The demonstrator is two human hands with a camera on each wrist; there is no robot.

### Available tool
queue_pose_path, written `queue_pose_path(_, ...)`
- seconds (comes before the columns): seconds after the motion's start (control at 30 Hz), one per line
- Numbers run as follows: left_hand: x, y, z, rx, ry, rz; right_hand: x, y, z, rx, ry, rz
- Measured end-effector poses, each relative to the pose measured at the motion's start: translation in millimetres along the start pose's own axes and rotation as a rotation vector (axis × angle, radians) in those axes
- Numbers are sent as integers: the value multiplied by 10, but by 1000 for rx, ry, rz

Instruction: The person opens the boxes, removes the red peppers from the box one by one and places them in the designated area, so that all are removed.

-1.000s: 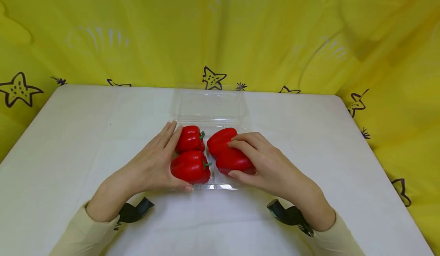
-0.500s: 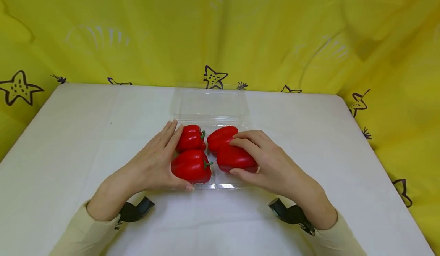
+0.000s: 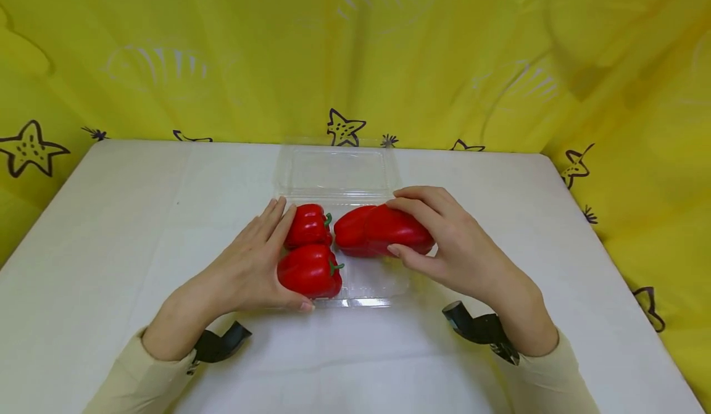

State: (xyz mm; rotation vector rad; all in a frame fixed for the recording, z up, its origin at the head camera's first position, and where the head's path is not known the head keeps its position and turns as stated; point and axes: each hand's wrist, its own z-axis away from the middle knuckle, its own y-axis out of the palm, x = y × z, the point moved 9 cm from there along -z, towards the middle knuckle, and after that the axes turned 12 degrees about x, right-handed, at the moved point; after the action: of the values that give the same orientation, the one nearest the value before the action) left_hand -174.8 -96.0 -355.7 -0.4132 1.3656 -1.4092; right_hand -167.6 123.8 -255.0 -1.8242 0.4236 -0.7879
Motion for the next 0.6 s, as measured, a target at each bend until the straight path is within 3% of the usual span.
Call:
queue_pose_path(0.2, 9, 32, -15, 16, -6, 16, -141, -146, -10, -55, 45, 32)
queue_pose_path(0.6, 11, 9, -10, 1, -2, 0, -593, -187, 86, -65, 189, 23)
